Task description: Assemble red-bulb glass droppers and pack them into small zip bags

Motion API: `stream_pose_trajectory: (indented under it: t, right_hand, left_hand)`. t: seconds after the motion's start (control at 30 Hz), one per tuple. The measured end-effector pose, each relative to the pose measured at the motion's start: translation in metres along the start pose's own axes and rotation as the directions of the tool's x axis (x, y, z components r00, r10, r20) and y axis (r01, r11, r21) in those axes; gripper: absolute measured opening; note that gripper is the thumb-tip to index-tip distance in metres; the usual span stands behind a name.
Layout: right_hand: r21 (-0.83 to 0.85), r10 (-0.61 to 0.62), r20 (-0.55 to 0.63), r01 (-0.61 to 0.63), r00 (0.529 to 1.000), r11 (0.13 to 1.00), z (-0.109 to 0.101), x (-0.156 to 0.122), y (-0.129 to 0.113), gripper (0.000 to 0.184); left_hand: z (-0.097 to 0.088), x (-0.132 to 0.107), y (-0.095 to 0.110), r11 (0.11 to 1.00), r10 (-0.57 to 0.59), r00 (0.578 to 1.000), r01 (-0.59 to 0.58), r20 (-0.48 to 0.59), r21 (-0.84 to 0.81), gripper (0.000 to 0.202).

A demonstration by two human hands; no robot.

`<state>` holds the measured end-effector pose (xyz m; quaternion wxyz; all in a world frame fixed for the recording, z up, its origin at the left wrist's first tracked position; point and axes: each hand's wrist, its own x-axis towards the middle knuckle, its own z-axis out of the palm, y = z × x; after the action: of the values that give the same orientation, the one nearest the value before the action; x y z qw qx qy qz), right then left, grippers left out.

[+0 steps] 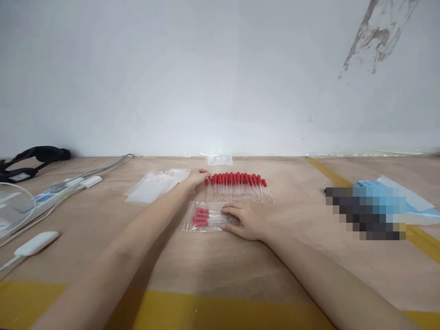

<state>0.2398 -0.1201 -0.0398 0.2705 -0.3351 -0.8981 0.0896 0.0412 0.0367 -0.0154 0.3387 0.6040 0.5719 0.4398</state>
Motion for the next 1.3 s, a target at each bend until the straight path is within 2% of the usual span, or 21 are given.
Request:
stream_pose_trajectory:
  t: [0.1,0.2,0.27,0.33,0.4,0.47,0.63,0.8,1.03,1.17,1.3]
  right_hand:
    - [0.005,0.002,0.012,-0.002,1.000,1.000,0.000,0.000,0.000,0.043]
    - [0.020,0.003,0.015,-0.003,1.000,1.000,0.000,0.000,0.000,0.043]
    - [0.023,0.009,0.010,-0.009,1.000,1.000,-0.001,0.000,-0.001,0.043]
    - [0.020,0.021,0.010,-0.022,1.000,1.000,-0.001,0.000,-0.002,0.043]
    - [0.018,0.030,0.010,-0.030,1.000,0.999,-0.001,0.000,-0.001,0.043]
    - [0.019,0.030,0.009,-0.030,1.000,0.999,-0.001,0.000,-0.001,0.043]
    - [0.013,0.020,-0.009,-0.020,1.000,1.000,0.001,-0.001,0.001,0.042]
    - [0.004,0.025,0.008,-0.025,1.000,1.000,0.000,-0.001,0.001,0.043]
    - [0.027,0.024,0.014,-0.025,1.000,0.999,-0.001,-0.001,0.000,0.043]
    - [0.025,0.015,0.029,-0.016,0.999,1.000,-0.001,0.000,0.002,0.042]
    - [0.037,0.009,0.052,-0.011,0.999,0.999,0.001,0.000,0.005,0.043]
  left_hand:
    - [-0.018,-0.012,0.008,0.987,0.032,0.999,-0.038,-0.042,-0.155,0.017]
    - [-0.051,-0.038,0.009,0.957,0.072,0.995,-0.089,-0.070,-0.277,0.023]
    - [-0.075,-0.060,0.002,0.934,0.090,0.991,-0.118,-0.096,-0.337,0.027]
    - [-0.096,-0.083,-0.009,0.869,0.086,0.982,-0.157,-0.170,-0.469,0.033]
    - [-0.111,-0.101,-0.021,0.857,0.027,0.974,-0.138,-0.224,-0.497,0.038]
    - [-0.117,-0.114,-0.031,0.860,-0.001,0.968,-0.128,-0.252,-0.494,0.040]
    - [-0.107,-0.125,-0.037,0.873,0.002,0.962,-0.134,-0.272,-0.470,0.040]
    - [-0.092,-0.128,-0.036,0.881,0.061,0.967,-0.168,-0.247,-0.442,0.038]
    - [-0.093,-0.126,-0.045,0.867,0.034,0.961,-0.166,-0.276,-0.470,0.037]
    - [-0.089,-0.129,-0.042,0.859,0.046,0.976,-0.148,-0.214,-0.491,0.037]
    - [-0.085,-0.135,-0.038,0.854,0.008,0.992,-0.071,-0.123,-0.516,0.039]
